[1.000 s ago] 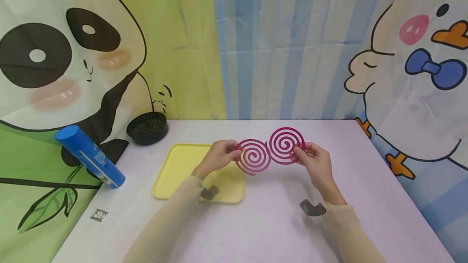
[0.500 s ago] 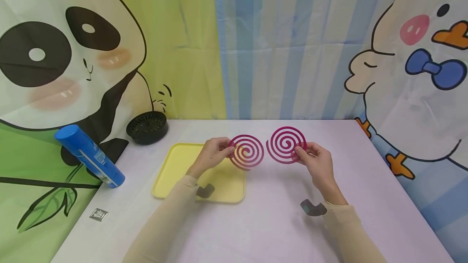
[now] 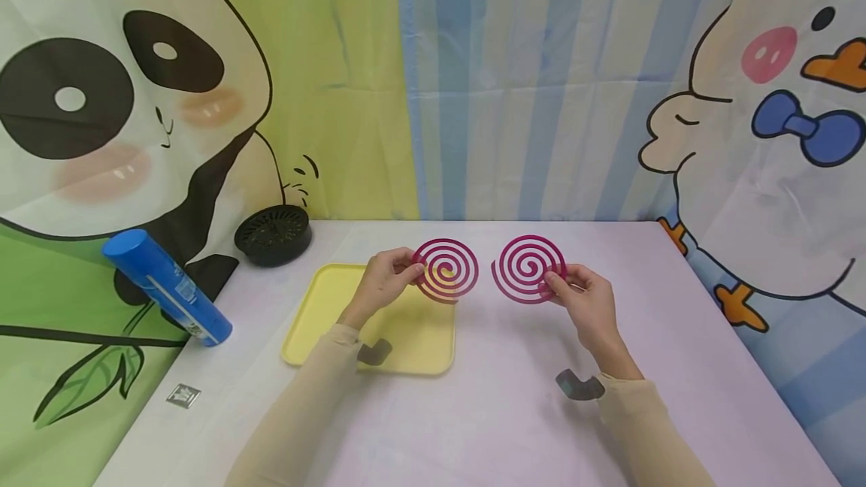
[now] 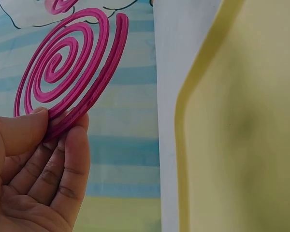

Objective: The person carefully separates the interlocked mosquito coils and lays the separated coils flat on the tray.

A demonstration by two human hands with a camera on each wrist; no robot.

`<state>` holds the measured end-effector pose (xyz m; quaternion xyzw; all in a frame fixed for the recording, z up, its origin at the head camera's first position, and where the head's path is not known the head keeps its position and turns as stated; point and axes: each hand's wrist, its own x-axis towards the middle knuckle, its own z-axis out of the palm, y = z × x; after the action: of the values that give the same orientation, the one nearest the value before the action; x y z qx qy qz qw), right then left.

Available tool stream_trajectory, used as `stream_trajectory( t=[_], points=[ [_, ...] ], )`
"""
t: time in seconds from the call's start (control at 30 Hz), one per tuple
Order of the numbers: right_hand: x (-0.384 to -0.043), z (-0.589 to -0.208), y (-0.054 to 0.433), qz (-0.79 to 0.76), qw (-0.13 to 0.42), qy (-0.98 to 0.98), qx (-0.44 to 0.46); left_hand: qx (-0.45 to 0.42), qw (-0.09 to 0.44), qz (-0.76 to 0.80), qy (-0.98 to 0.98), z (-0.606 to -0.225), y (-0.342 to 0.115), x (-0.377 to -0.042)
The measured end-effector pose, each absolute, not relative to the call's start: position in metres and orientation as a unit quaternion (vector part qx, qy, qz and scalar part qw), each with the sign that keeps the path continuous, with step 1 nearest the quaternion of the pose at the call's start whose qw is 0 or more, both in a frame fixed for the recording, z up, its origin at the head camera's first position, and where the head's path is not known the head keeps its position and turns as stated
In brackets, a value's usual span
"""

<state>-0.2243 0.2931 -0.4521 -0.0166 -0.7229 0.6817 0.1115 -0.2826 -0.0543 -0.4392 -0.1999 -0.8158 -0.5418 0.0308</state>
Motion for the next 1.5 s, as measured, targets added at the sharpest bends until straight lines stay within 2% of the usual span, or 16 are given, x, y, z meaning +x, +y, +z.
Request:
stream_trajectory(
  t=[1.0,1.5],
  points=[
    [-0.228,-0.455,0.281,0.667,0.086,-0.74,-0.023,-0.181,0.028,-0.559,-0.809,-0.442,-0.066,-0.276],
    [-0.236,-0.458,0.261,0.656,0.064,-0.751,-0.032,-0.147,0.035,-0.564,-0.812,-0.453,-0.086,-0.267]
  ],
)
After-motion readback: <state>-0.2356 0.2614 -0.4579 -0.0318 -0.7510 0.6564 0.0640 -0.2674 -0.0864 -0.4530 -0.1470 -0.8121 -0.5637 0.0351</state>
